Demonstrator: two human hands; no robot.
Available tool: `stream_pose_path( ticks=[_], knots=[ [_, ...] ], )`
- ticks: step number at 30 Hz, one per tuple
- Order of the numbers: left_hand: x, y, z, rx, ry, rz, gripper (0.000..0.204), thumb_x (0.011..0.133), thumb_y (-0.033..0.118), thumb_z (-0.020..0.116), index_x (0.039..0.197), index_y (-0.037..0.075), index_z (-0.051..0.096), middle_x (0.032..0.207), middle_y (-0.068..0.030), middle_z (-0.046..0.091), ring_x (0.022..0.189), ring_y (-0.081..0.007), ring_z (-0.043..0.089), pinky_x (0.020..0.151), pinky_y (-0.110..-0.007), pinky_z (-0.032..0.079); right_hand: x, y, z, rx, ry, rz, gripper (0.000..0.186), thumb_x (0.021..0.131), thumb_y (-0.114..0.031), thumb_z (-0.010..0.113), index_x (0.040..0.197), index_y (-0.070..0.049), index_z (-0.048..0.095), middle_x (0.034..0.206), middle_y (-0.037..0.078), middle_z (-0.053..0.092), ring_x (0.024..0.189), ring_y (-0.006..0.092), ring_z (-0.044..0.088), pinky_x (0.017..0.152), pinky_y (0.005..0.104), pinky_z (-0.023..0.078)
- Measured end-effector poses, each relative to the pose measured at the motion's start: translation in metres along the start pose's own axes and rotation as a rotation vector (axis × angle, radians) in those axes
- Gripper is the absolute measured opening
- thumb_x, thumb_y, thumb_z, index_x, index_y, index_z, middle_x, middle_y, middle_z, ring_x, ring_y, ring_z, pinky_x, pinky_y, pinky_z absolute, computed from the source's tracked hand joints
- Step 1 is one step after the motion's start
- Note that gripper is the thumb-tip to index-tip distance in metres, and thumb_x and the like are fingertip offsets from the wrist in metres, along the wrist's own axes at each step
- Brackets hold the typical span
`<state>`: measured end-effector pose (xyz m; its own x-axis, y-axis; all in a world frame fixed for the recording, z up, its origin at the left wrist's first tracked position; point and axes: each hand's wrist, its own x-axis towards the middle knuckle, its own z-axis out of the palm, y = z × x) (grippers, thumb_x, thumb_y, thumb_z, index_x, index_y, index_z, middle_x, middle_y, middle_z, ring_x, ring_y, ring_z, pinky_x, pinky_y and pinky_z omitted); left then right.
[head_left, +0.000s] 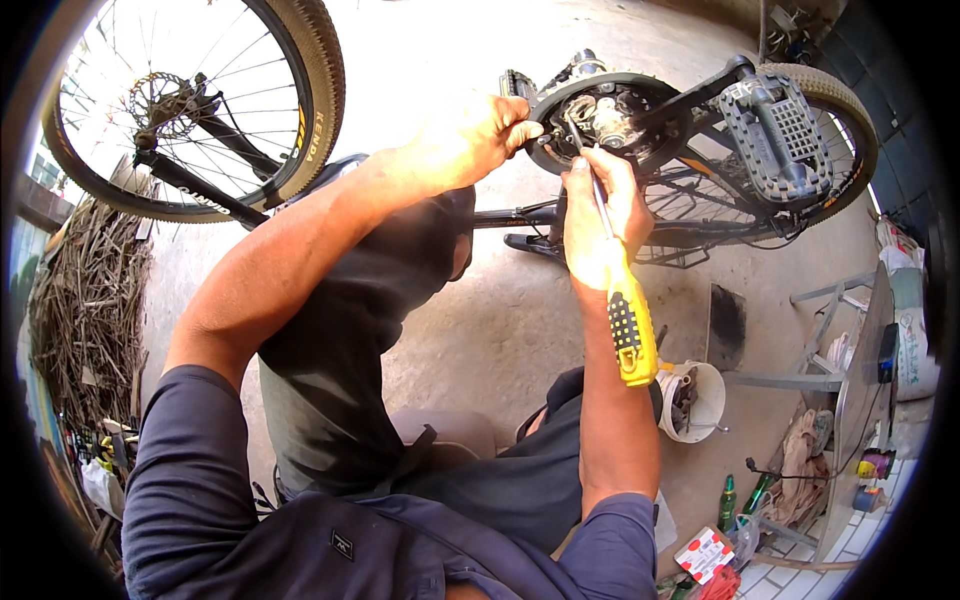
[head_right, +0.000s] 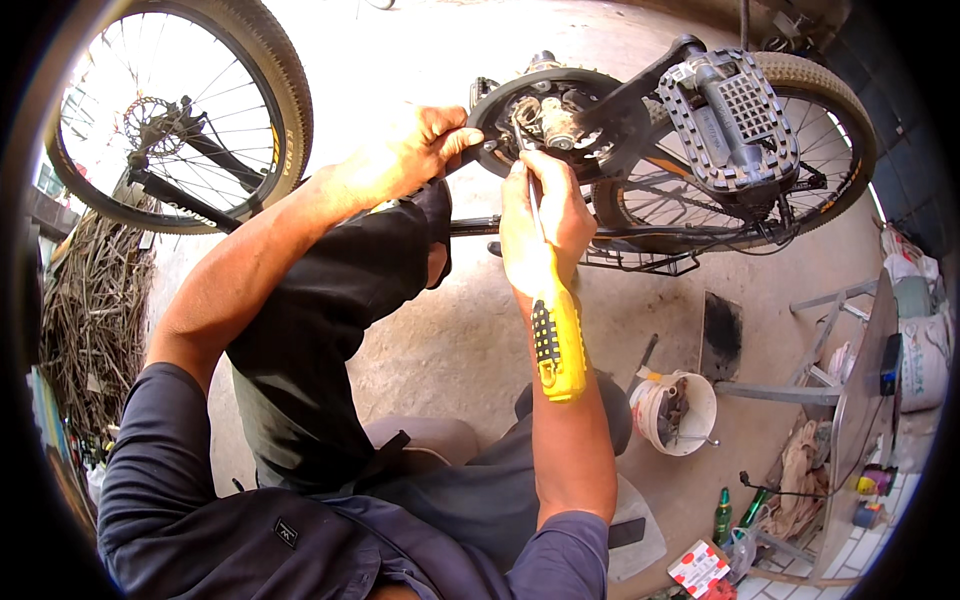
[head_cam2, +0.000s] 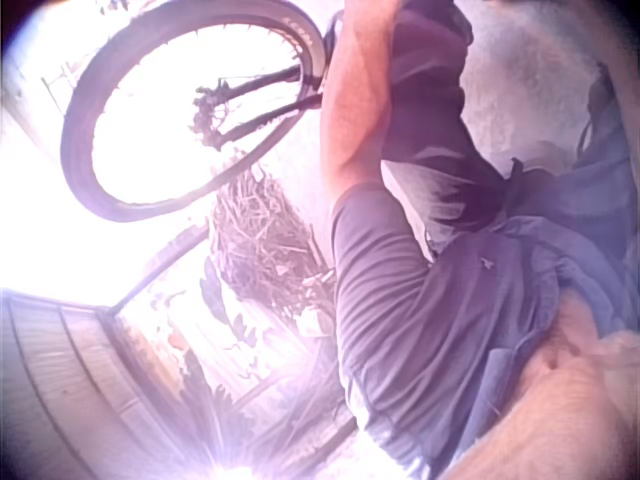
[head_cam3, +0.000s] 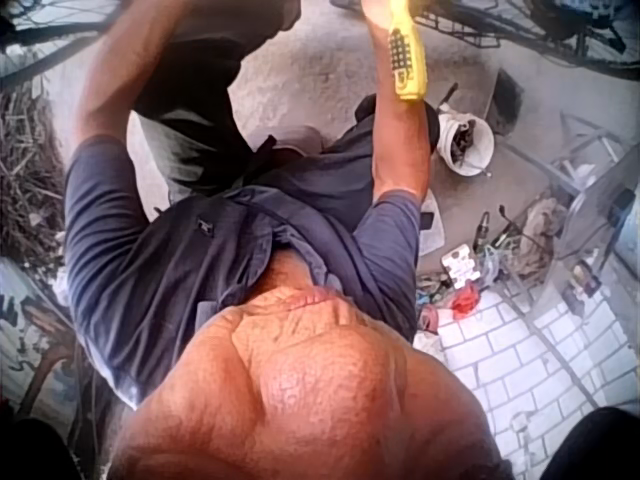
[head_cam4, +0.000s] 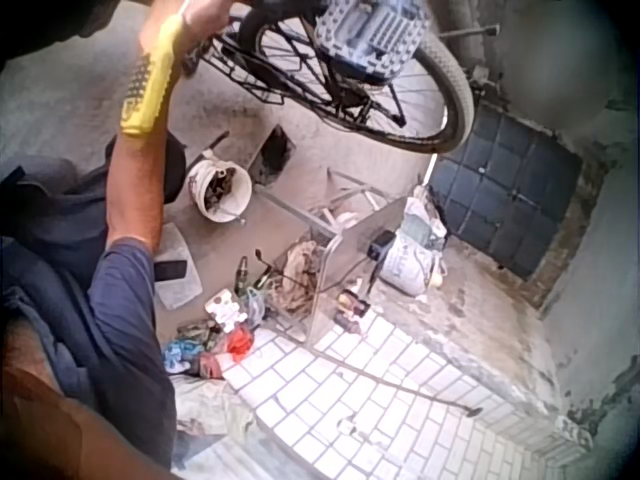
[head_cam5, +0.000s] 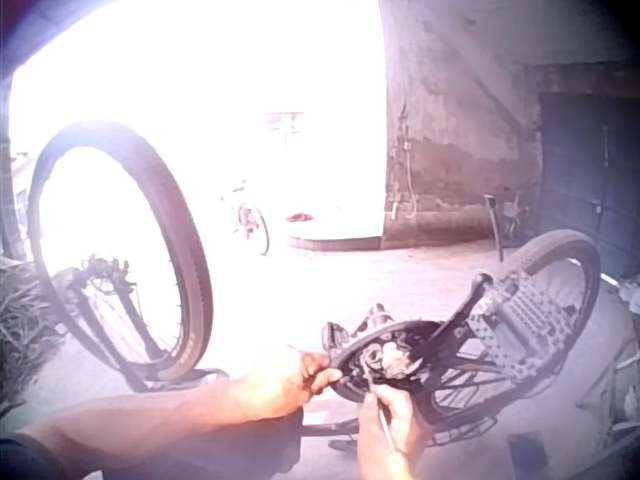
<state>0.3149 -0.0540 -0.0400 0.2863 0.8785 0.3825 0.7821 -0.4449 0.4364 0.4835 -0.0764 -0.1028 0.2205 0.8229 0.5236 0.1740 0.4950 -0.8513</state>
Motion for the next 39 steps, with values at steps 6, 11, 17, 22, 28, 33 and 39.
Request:
stream_pose_path(
  ticks=[6,11,17,22,28,33,39],
  knots=[
    [0.000,0.002,0.000,-0.022,-0.023,-0.042,0.032,0.097,0.027,0.060,0.080,0.001,0.056,0.058,-0.0134,0.053,0.053,-0.0203,0.051,0.055,-0.037,0.044,0.001,-0.005,-0.001,-0.017,-0.003,-0.013,0.014,0.087,-0.004,0.064,0.101,0.001,0.064,0.098,0.014,0.069,0.088,0.0223,0.069,0.081,0.0304,0.054],
    [0.000,0.004,-0.002,0.025,-0.012,-0.010,0.030,0.097,0.027,0.060,0.082,0.001,0.058,0.058,-0.0133,0.053,0.053,-0.0197,0.050,0.055,-0.037,0.044,0.001,-0.010,-0.002,-0.087,-0.012,0.002,0.015,0.088,-0.005,0.064,0.101,0.002,0.064,0.098,0.014,0.069,0.088,0.0222,0.069,0.082,0.0308,0.054],
    [0.000,0.002,0.001,-0.056,-0.023,-0.074,0.030,0.097,0.027,0.060,0.083,0.000,0.058,0.060,-0.0146,0.055,0.054,-0.0224,0.053,0.056,-0.037,0.045,0.004,-0.015,-0.002,-0.008,-0.022,0.087,0.014,0.088,-0.005,0.063,0.101,0.001,0.064,0.096,0.013,0.069,0.087,0.0186,0.068,0.081,0.0293,0.053],
    [0.000,0.006,-0.002,0.003,-0.022,-0.034,0.030,0.097,0.027,0.060,0.083,0.000,0.058,0.060,-0.0125,0.055,0.055,-0.0190,0.053,0.056,-0.036,0.045,0.004,-0.019,0.001,-0.040,0.002,0.110,0.014,0.088,-0.006,0.064,0.100,0.001,0.064,0.094,0.013,0.070,0.085,0.0169,0.068,0.079,0.0288,0.053],
    [-0.001,0.000,0.001,-0.056,-0.020,-0.050,0.030,0.097,0.027,0.060,0.082,0.001,0.058,0.059,-0.0124,0.055,0.054,-0.0194,0.053,0.056,-0.036,0.045,0.001,-0.005,0.005,0.178,0.039,0.102,0.013,0.091,-0.002,0.061,0.104,0.002,0.061,0.091,0.011,0.068,0.079,0.0149,0.067,0.074,0.0273,0.054],
    [0.000,0.005,-0.001,0.000,-0.005,-0.024,0.032,0.097,0.028,0.060,0.080,0.001,0.057,0.058,-0.0126,0.055,0.054,-0.0203,0.052,0.056,-0.036,0.045,0.004,-0.004,-0.001,0.161,0.046,-0.016,0.014,0.093,0.000,0.059,0.107,0.002,0.058,0.089,0.011,0.067,0.075,0.0145,0.066,0.072,0.0269,0.055],
    [0.000,0.000,0.000,0.012,0.013,0.004,0.032,0.096,0.028,0.060,0.080,0.001,0.057,0.059,-0.0142,0.054,0.053,-0.0231,0.054,0.055,-0.038,0.045,0.004,-0.003,-0.003,0.052,0.031,-0.057,0.013,0.092,-0.001,0.061,0.105,0.001,0.060,0.089,0.011,0.068,0.074,0.0136,0.067,0.071,0.0265,0.055]
  ],
)
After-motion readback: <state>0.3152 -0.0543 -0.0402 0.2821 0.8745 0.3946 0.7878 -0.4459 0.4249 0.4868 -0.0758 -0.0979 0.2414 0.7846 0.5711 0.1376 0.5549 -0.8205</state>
